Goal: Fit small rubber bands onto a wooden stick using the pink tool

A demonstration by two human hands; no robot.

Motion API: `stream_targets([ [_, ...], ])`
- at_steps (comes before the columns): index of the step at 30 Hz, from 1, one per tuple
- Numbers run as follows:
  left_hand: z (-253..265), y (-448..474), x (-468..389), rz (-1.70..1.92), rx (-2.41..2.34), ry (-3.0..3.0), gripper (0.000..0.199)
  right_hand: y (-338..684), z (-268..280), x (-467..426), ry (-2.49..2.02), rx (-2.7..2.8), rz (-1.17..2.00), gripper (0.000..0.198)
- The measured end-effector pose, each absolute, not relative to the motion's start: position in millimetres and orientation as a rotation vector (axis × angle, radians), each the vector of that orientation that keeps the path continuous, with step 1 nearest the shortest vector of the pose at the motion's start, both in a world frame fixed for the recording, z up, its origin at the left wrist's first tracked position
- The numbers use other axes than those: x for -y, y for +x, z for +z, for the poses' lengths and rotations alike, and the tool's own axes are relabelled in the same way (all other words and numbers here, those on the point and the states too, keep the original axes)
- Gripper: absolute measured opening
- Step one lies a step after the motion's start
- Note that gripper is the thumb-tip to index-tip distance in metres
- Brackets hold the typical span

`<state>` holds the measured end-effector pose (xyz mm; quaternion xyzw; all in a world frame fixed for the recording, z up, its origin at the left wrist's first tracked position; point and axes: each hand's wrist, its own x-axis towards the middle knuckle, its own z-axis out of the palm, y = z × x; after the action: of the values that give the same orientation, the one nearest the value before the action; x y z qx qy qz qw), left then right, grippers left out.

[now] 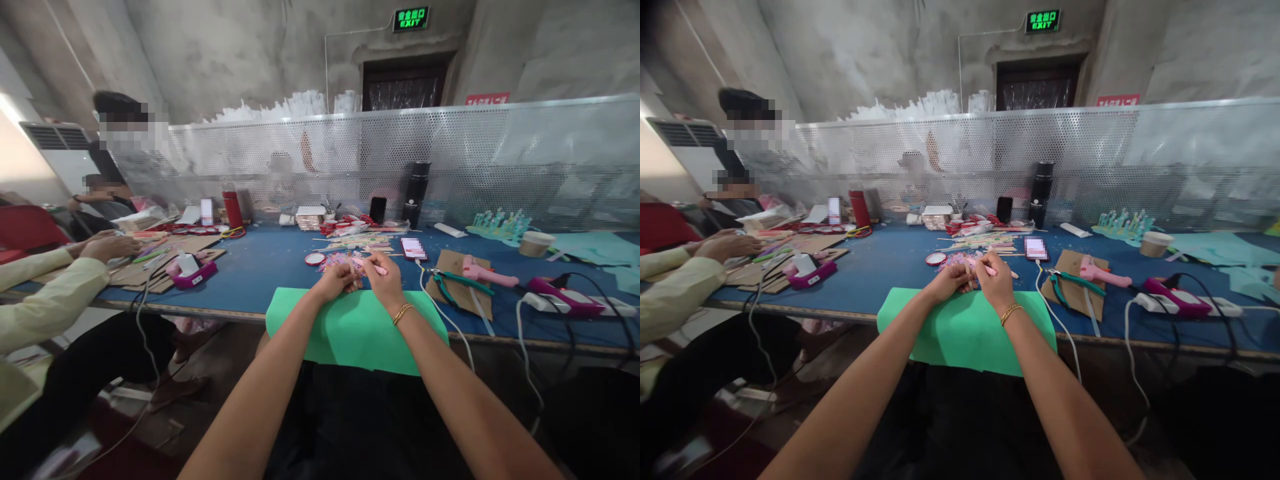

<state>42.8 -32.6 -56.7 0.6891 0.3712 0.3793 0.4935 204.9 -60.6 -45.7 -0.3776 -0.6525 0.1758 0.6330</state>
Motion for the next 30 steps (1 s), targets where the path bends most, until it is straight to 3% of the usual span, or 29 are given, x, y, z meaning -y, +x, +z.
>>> stream_targets([
  [30, -54.3, 42.9, 34.4, 0.923, -0.904, 1.685, 0.041, 204.6, -46.7, 60.0, -0.855, 1.511, 0.413, 0.014],
])
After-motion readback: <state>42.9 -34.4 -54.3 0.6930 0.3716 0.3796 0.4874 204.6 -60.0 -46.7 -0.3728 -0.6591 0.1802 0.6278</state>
